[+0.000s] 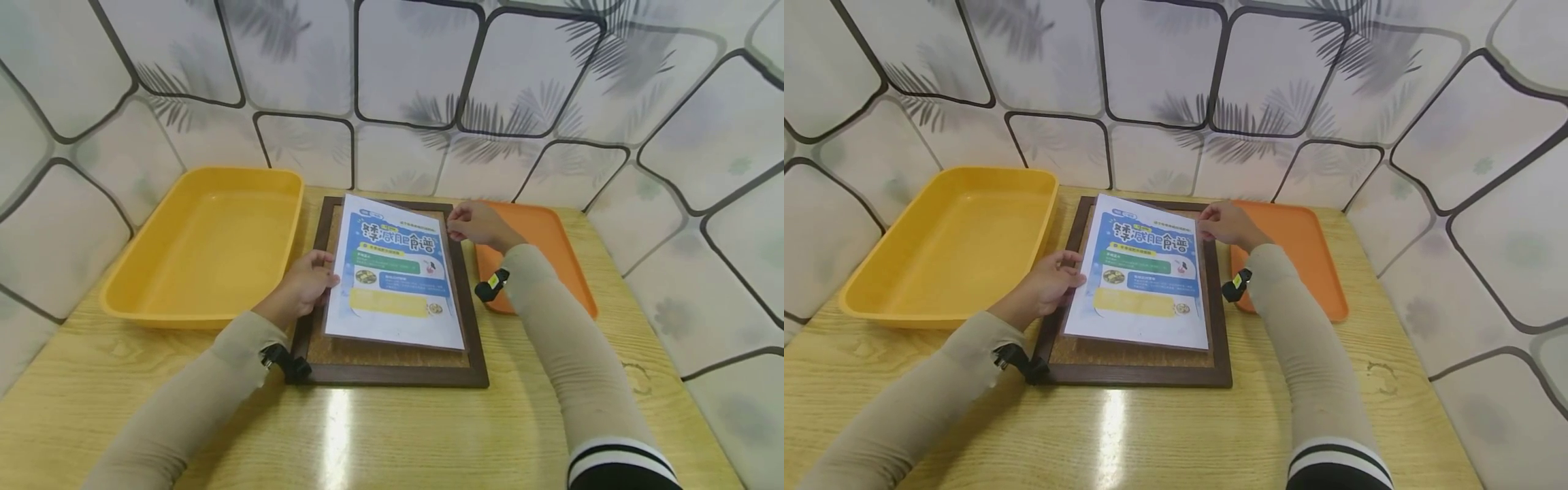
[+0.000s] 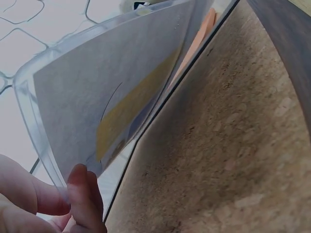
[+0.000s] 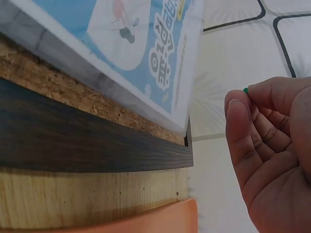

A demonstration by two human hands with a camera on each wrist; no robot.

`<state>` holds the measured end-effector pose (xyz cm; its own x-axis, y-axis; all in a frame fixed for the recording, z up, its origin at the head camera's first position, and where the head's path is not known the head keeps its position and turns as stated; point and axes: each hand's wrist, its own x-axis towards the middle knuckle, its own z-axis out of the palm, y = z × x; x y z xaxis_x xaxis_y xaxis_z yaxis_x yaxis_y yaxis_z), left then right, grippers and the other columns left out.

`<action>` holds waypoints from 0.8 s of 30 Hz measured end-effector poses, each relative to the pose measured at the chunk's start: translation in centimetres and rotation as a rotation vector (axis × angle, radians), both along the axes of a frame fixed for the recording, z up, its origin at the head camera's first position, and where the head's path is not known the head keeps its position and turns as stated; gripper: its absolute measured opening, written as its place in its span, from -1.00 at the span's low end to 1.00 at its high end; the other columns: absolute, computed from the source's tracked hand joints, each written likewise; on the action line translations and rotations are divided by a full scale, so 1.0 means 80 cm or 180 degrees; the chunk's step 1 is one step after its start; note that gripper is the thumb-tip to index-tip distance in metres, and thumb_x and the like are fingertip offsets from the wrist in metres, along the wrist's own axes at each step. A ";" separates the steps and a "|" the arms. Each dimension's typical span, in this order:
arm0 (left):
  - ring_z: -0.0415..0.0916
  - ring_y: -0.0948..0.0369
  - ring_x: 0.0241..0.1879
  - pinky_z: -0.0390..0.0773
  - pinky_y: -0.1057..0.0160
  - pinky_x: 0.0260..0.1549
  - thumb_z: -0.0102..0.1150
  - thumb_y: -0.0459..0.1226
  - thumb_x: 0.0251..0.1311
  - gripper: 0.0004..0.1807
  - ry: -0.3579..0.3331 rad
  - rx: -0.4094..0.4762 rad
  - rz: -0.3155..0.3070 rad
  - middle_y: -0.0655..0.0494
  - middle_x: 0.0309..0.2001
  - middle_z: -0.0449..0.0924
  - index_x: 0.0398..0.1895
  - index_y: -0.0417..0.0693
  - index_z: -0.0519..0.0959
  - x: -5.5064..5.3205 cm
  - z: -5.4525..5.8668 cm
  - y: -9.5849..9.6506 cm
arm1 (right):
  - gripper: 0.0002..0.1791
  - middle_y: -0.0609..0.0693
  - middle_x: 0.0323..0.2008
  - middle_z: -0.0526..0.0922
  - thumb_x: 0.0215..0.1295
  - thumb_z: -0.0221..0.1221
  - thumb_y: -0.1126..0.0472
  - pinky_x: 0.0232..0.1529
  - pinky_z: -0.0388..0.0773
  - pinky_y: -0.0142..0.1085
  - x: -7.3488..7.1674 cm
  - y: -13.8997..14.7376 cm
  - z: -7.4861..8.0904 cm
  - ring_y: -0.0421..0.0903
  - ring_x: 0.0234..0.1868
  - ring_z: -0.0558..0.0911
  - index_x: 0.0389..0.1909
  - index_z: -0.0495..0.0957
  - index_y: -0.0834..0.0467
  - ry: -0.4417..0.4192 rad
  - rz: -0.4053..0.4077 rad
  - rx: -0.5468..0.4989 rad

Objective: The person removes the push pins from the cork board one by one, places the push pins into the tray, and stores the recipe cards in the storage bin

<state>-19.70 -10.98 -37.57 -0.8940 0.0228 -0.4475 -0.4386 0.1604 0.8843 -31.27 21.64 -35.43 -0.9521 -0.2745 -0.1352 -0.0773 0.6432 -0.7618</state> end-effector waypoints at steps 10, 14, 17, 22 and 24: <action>0.51 0.11 -0.28 0.50 0.28 -0.44 -0.03 -0.47 0.37 -0.53 0.0117 0.0146 0.0039 -0.16 0.05 0.46 0.30 -0.08 0.23 -0.003 0.006 -0.009 | -0.81 0.21 -0.23 0.60 0.38 0.11 0.28 -0.04 0.56 -0.01 0.000 0.011 0.003 0.00 -0.25 0.65 -0.12 0.46 0.34 0.0005 -0.0021 -0.0022; 0.51 0.15 -0.33 0.51 0.30 -0.46 -0.02 -0.48 0.36 -0.52 0.0151 0.0192 0.0065 -0.12 0.01 0.45 0.32 -0.09 0.24 -0.003 0.012 -0.014 | -0.83 0.23 -0.21 0.60 0.39 0.10 0.30 -0.03 0.55 0.01 0.004 0.015 0.006 0.08 -0.20 0.64 -0.13 0.45 0.35 -0.0016 -0.0018 -0.0053; 0.49 0.15 -0.33 0.50 0.30 -0.45 -0.02 -0.48 0.36 -0.51 0.0155 0.0210 0.0072 -0.09 -0.03 0.44 0.32 -0.08 0.23 -0.003 0.016 -0.018 | -0.83 0.23 -0.21 0.60 0.39 0.09 0.29 -0.02 0.54 0.02 0.006 0.019 0.008 0.14 -0.16 0.63 -0.13 0.45 0.34 -0.0043 -0.0035 -0.0066; 0.47 0.09 -0.21 0.49 0.27 -0.37 -0.04 -0.43 0.40 -0.53 0.0124 0.0149 0.0092 -0.07 0.02 0.42 0.33 -0.01 0.23 -0.006 0.022 -0.027 | -0.82 0.26 -0.17 0.58 0.40 0.08 0.29 0.00 0.53 0.03 0.009 0.025 0.011 0.23 -0.09 0.61 -0.11 0.44 0.34 -0.0102 -0.0068 -0.0130; 0.47 0.07 -0.16 0.48 0.25 -0.33 -0.05 -0.40 0.42 -0.53 0.0100 0.0129 0.0100 -0.08 0.06 0.42 0.35 0.02 0.22 -0.006 0.025 -0.031 | -0.82 0.30 -0.15 0.56 0.40 0.07 0.30 0.01 0.53 0.02 0.009 0.028 0.011 0.25 -0.07 0.60 -0.11 0.43 0.35 -0.0112 -0.0073 -0.0172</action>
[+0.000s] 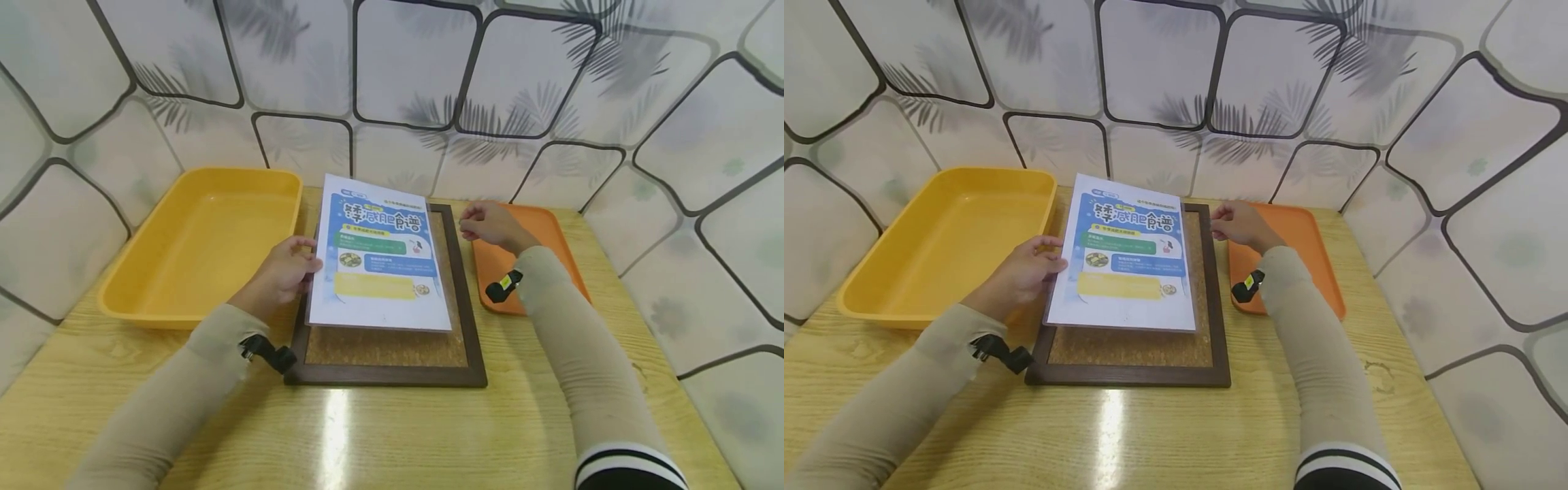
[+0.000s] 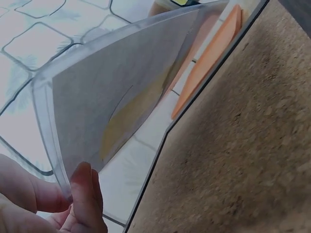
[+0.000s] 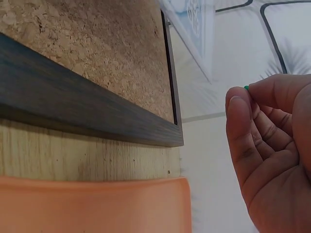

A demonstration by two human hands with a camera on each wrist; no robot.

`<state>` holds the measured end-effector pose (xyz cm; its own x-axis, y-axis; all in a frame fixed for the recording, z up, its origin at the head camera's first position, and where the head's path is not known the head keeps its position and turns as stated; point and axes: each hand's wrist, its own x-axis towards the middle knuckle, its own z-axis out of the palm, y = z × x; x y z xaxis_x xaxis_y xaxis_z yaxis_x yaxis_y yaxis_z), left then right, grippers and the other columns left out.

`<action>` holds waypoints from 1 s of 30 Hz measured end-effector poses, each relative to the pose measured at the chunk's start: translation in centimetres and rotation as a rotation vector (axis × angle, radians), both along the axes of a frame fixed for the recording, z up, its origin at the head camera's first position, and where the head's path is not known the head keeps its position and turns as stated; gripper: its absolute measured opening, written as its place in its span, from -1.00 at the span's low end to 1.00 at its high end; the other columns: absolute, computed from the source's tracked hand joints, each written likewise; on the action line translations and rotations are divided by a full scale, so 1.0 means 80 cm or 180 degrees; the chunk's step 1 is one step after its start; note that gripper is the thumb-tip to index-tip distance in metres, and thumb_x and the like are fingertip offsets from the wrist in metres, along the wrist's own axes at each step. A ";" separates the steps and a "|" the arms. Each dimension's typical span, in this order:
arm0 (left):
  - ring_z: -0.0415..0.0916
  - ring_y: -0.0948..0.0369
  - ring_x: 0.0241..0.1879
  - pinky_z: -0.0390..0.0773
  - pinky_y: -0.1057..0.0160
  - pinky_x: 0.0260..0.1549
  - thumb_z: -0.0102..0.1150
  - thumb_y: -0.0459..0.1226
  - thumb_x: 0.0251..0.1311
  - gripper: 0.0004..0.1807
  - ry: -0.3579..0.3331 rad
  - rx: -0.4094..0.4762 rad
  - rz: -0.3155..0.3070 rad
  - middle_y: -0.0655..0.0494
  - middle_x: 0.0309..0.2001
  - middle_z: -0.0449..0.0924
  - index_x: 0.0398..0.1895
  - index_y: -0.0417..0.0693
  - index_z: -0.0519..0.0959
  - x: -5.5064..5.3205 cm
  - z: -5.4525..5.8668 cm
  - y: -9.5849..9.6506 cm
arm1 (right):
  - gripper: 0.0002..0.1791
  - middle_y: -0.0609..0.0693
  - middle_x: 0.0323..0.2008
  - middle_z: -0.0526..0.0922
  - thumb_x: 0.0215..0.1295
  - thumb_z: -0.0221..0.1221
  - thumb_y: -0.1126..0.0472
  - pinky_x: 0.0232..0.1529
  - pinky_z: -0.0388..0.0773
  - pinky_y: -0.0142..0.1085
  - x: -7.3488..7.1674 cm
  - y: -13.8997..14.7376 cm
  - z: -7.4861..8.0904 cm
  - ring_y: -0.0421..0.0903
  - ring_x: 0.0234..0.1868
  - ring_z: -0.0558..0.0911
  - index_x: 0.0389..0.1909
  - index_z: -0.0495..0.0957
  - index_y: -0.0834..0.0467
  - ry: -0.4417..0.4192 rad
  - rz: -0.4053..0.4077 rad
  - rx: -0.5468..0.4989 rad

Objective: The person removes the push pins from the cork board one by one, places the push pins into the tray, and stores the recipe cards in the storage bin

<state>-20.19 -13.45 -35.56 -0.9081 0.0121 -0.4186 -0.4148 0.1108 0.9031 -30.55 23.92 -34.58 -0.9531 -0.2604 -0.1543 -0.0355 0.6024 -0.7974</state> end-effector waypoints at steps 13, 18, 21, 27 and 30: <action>0.41 0.03 -0.07 0.47 0.24 -0.23 -0.11 -0.39 0.45 -0.54 0.0035 0.0081 -0.0007 -0.15 0.16 0.36 0.36 -0.01 0.16 0.000 0.014 -0.027 | -0.78 0.39 -0.09 0.54 0.41 0.06 0.34 0.00 0.53 0.04 0.005 0.021 -0.002 0.24 -0.08 0.60 -0.06 0.42 0.43 0.0022 -0.0093 -0.0072; 0.42 0.01 -0.07 0.48 0.27 -0.27 -0.13 -0.39 0.45 -0.54 0.0095 0.0157 -0.0018 -0.18 0.23 0.34 0.36 -0.03 0.14 0.000 0.022 -0.039 | -0.78 0.35 -0.12 0.55 0.43 0.04 0.33 0.00 0.53 0.05 0.007 0.025 -0.001 0.30 -0.04 0.57 -0.05 0.43 0.41 0.0039 -0.0130 -0.0054; 0.41 -0.02 -0.05 0.49 0.27 -0.25 -0.14 -0.38 0.46 -0.54 0.0107 0.0192 -0.0019 -0.19 0.26 0.31 0.36 -0.02 0.12 -0.001 0.026 -0.047 | -0.79 0.35 -0.10 0.55 0.45 0.03 0.29 0.00 0.53 0.04 0.008 0.030 -0.002 0.28 -0.04 0.57 -0.06 0.43 0.38 0.0040 -0.0143 -0.0025; 0.38 -0.06 0.01 0.52 0.26 -0.19 -0.13 -0.36 0.47 -0.55 0.0100 0.0280 -0.0003 -0.17 0.29 0.27 0.35 0.02 0.12 -0.001 0.029 -0.062 | -0.78 0.37 -0.09 0.52 0.46 0.02 0.28 -0.01 0.54 0.03 0.008 0.038 -0.004 0.27 -0.04 0.56 -0.06 0.42 0.38 0.0033 -0.0133 -0.0048; 0.38 -0.05 0.02 0.52 0.27 -0.20 -0.11 -0.35 0.46 -0.56 0.0121 0.0272 0.0013 -0.16 0.29 0.27 0.33 0.03 0.13 -0.001 0.028 -0.069 | -0.79 0.37 -0.09 0.52 0.46 0.02 0.29 -0.01 0.54 0.04 0.009 0.042 -0.006 0.28 -0.03 0.55 -0.06 0.41 0.38 0.0010 -0.0150 -0.0091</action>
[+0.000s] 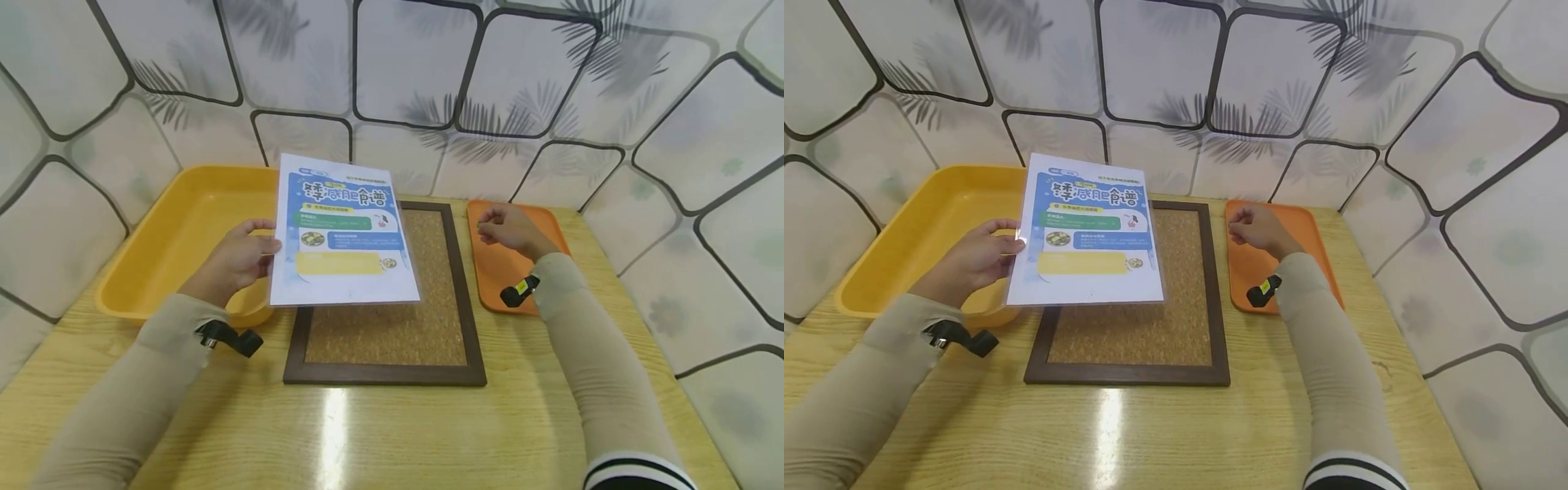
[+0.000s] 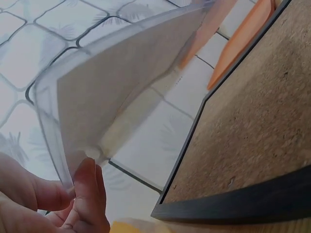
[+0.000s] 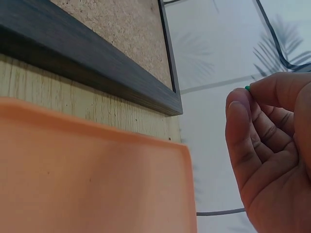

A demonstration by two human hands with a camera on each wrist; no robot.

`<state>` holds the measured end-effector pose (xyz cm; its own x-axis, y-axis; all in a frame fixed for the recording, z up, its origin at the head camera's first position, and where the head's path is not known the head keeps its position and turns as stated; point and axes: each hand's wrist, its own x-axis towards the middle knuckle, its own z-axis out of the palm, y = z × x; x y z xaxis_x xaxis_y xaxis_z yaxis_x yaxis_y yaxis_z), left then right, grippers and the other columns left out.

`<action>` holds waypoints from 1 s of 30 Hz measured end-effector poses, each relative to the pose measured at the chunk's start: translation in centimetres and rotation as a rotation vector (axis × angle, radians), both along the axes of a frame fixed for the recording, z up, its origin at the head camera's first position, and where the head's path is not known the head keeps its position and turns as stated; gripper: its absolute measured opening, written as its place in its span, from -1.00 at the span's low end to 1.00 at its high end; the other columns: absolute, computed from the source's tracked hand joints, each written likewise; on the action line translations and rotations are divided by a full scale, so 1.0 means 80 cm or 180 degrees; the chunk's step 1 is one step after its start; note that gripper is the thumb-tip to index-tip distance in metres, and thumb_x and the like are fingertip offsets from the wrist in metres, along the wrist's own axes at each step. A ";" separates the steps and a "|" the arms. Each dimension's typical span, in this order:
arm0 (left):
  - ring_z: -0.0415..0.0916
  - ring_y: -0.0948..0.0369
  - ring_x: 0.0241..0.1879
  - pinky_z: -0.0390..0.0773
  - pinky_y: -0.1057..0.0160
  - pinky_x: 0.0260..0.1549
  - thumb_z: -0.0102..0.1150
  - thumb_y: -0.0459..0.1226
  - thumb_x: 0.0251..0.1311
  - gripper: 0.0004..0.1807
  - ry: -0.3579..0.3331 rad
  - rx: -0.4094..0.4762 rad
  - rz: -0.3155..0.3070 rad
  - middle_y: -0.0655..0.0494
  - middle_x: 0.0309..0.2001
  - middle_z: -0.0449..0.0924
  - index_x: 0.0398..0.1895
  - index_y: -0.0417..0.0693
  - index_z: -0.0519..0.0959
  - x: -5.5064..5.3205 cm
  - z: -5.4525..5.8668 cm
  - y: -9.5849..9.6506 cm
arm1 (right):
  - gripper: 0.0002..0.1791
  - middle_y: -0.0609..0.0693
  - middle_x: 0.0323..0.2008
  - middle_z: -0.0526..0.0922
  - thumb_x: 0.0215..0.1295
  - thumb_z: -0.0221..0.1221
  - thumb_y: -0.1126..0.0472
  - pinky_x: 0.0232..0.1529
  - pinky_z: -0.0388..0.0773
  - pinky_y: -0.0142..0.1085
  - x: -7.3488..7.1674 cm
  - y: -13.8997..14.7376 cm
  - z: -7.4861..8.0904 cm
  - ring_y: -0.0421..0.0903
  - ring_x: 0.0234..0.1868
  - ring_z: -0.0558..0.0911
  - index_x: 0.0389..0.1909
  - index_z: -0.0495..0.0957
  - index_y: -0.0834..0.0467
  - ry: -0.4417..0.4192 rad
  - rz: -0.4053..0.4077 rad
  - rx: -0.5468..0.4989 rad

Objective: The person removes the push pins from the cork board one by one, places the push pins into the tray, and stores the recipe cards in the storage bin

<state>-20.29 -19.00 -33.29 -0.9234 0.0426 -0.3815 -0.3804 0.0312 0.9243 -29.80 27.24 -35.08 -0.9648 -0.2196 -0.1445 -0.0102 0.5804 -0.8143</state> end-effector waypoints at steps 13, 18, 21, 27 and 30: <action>0.41 0.03 -0.05 0.51 0.27 -0.20 -0.13 -0.33 0.47 -0.53 0.0039 -0.0220 -0.0002 -0.16 0.24 0.27 0.37 0.02 0.07 -0.002 0.005 -0.029 | -0.79 0.41 -0.05 0.49 0.47 0.00 0.28 0.02 0.52 0.05 0.005 0.016 -0.005 0.28 -0.03 0.54 -0.04 0.39 0.37 -0.0039 -0.0026 0.0004; 0.40 0.04 -0.05 0.50 0.26 -0.18 -0.15 -0.31 0.48 -0.54 0.0020 -0.0350 -0.0022 -0.13 0.21 0.28 0.38 0.01 0.07 -0.003 0.003 -0.038 | -0.77 0.41 -0.03 0.49 0.48 0.00 0.26 0.03 0.52 0.03 0.008 0.025 -0.007 0.28 -0.01 0.54 -0.02 0.38 0.36 -0.0057 -0.0035 0.0020; 0.39 0.03 -0.04 0.51 0.26 -0.17 -0.15 -0.30 0.48 -0.53 0.0035 -0.0385 -0.0043 -0.13 0.20 0.27 0.38 -0.01 0.06 -0.003 0.001 -0.045 | -0.77 0.40 -0.02 0.50 0.47 0.01 0.25 0.02 0.52 0.01 0.010 0.029 -0.008 0.26 -0.02 0.56 -0.02 0.38 0.35 -0.0076 -0.0086 0.0025; 0.39 0.08 -0.07 0.51 0.28 -0.18 -0.14 -0.29 0.48 -0.53 0.0071 -0.0432 -0.0065 -0.07 0.16 0.28 0.38 -0.01 0.07 -0.003 0.001 -0.061 | -0.76 0.39 -0.06 0.52 0.44 0.04 0.30 -0.01 0.54 -0.01 0.014 0.036 -0.010 0.23 -0.06 0.58 -0.01 0.39 0.39 -0.0041 -0.0122 -0.0037; 0.43 0.15 -0.14 0.51 0.29 -0.20 -0.14 -0.31 0.48 -0.64 0.0093 -0.0420 -0.0055 -0.03 0.11 0.29 0.26 0.08 0.18 -0.003 0.002 -0.070 | -0.74 0.39 -0.08 0.52 0.44 0.04 0.30 -0.03 0.56 -0.03 0.016 0.040 -0.010 0.22 -0.07 0.58 0.00 0.39 0.42 -0.0014 -0.0093 -0.0046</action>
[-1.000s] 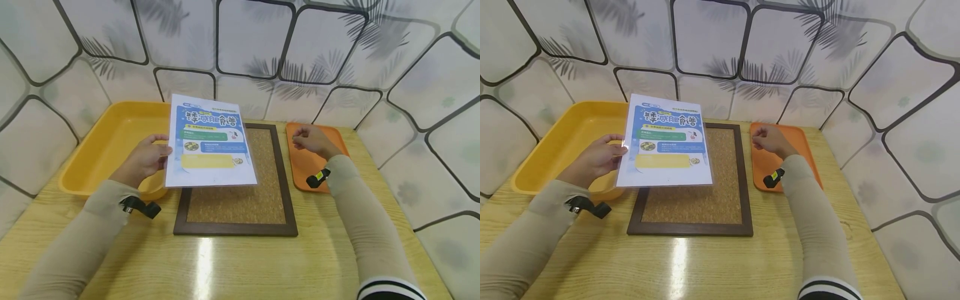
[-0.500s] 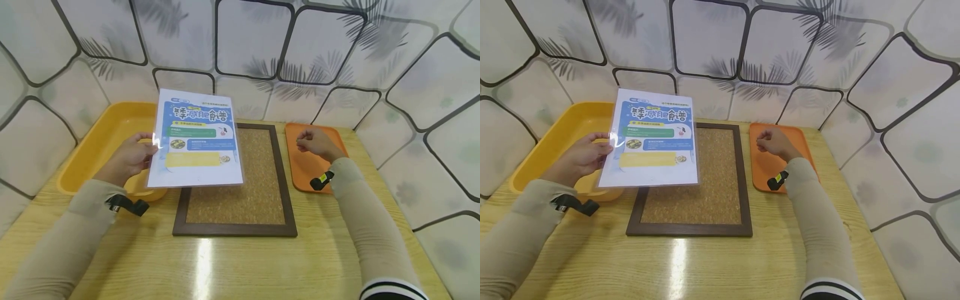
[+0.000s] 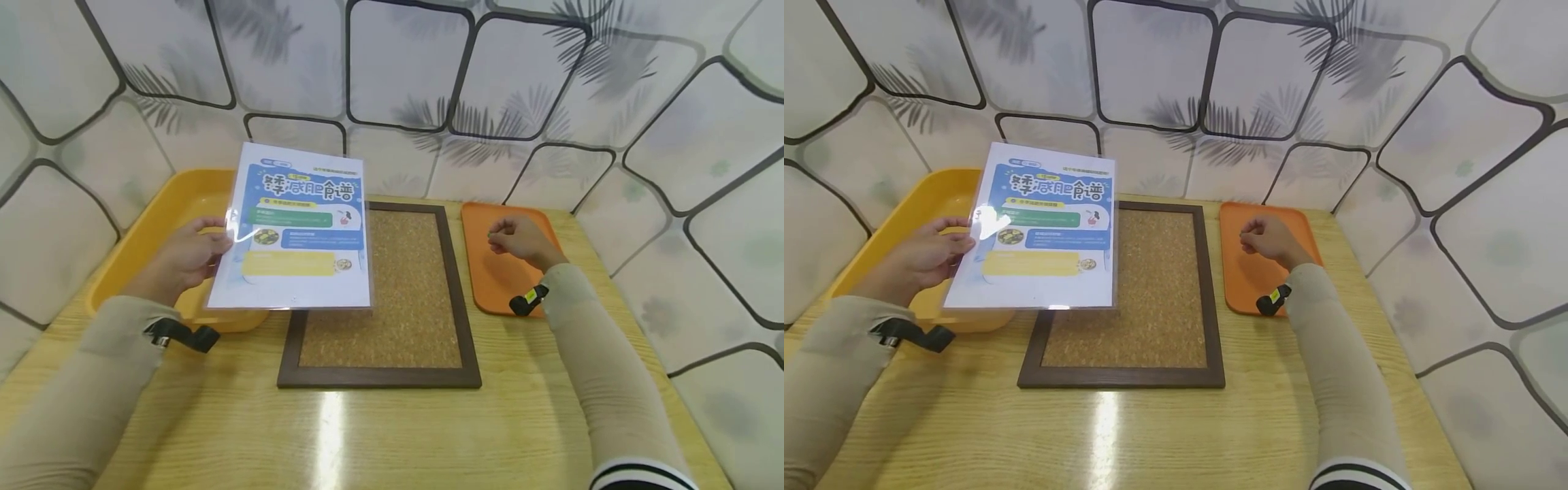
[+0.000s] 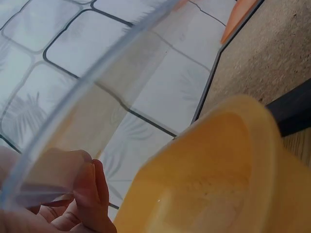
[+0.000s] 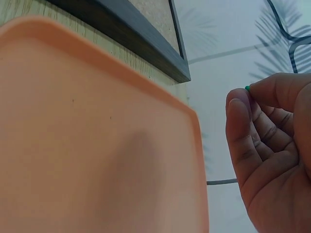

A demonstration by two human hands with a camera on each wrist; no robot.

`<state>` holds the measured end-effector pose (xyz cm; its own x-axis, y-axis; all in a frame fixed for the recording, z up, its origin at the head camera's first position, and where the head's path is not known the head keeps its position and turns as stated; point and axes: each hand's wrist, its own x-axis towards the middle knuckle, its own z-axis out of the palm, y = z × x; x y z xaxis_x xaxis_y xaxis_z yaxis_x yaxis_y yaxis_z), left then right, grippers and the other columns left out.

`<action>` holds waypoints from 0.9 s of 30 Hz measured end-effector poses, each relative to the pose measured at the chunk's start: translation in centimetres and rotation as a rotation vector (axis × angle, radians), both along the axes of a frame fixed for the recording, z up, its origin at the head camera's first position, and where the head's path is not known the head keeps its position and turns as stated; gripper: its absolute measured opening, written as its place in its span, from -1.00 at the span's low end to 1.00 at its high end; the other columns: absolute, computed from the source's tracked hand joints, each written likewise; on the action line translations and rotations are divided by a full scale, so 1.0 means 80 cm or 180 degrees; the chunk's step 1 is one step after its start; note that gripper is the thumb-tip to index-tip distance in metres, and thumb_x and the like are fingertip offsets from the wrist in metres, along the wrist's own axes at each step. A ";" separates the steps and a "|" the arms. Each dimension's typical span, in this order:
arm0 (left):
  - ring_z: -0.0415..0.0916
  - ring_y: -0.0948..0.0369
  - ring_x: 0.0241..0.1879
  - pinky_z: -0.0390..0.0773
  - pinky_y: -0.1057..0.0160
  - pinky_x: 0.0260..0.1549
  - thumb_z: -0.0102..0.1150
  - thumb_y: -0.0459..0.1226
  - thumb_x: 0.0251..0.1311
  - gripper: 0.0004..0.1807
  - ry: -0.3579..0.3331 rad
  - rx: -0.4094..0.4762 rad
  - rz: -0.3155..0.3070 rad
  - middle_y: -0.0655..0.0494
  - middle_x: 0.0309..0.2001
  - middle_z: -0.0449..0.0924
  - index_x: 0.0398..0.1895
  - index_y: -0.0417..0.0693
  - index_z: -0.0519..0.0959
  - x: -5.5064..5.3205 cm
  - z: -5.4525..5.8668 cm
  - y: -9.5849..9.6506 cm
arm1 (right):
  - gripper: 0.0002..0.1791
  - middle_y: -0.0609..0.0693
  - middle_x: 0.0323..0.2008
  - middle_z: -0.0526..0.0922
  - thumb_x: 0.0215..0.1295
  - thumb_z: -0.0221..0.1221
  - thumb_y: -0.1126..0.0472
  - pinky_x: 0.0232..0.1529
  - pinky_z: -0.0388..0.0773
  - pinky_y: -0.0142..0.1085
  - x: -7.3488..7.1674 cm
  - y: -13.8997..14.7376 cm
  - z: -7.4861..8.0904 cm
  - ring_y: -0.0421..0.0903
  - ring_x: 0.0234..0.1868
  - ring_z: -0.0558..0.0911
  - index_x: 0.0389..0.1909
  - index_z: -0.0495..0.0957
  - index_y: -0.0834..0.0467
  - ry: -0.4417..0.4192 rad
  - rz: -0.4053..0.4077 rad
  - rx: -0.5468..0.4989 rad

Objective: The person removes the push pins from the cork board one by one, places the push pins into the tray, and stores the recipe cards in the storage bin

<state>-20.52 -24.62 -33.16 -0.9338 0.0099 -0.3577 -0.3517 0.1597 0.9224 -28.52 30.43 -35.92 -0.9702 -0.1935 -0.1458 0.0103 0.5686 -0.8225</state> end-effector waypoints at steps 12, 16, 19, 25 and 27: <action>0.48 0.29 -0.33 0.52 0.32 -0.31 -0.12 -0.38 0.45 -0.74 -0.0057 0.0277 0.0126 0.28 -0.30 0.48 -0.09 0.28 0.28 0.004 -0.006 -0.035 | -0.72 0.38 -0.08 0.51 0.45 0.05 0.26 -0.01 0.55 -0.03 0.008 0.009 -0.002 0.20 -0.07 0.58 0.01 0.36 0.39 -0.0071 0.0029 0.0083; 0.48 0.31 -0.39 0.50 0.33 -0.37 -0.11 -0.42 0.42 -0.72 -0.0083 0.0440 0.0209 0.32 -0.40 0.49 -0.11 0.25 0.30 0.005 -0.007 -0.043 | -0.73 0.38 -0.10 0.53 0.44 0.06 0.27 -0.02 0.56 -0.02 0.012 0.014 -0.006 0.21 -0.08 0.59 -0.01 0.36 0.39 -0.0057 0.0015 0.0123; 0.47 0.32 -0.41 0.49 0.34 -0.39 -0.12 -0.44 0.42 -0.71 -0.0083 0.0497 0.0235 0.31 -0.41 0.48 -0.12 0.25 0.30 0.004 -0.007 -0.049 | -0.74 0.37 -0.11 0.54 0.44 0.06 0.27 -0.04 0.56 -0.03 0.015 0.018 -0.009 0.21 -0.09 0.59 -0.02 0.37 0.39 -0.0063 -0.0009 0.0122; 0.46 0.34 -0.39 0.50 0.35 -0.38 -0.13 -0.42 0.42 -0.71 -0.0054 0.0374 0.0248 0.33 -0.41 0.47 -0.13 0.27 0.30 0.002 -0.008 -0.062 | -0.75 0.32 -0.16 0.57 0.43 0.08 0.27 -0.07 0.59 -0.07 0.018 0.025 -0.016 0.18 -0.12 0.61 -0.05 0.38 0.38 -0.0060 -0.0069 0.0191; 0.46 0.34 -0.37 0.50 0.35 -0.36 -0.11 -0.41 0.43 -0.71 -0.0054 0.0310 0.0267 0.34 -0.40 0.48 -0.12 0.29 0.31 0.002 -0.009 -0.067 | -0.76 0.29 -0.19 0.58 0.43 0.08 0.28 -0.08 0.59 -0.09 0.018 0.027 -0.019 0.16 -0.14 0.62 -0.05 0.39 0.39 -0.0061 -0.0082 0.0203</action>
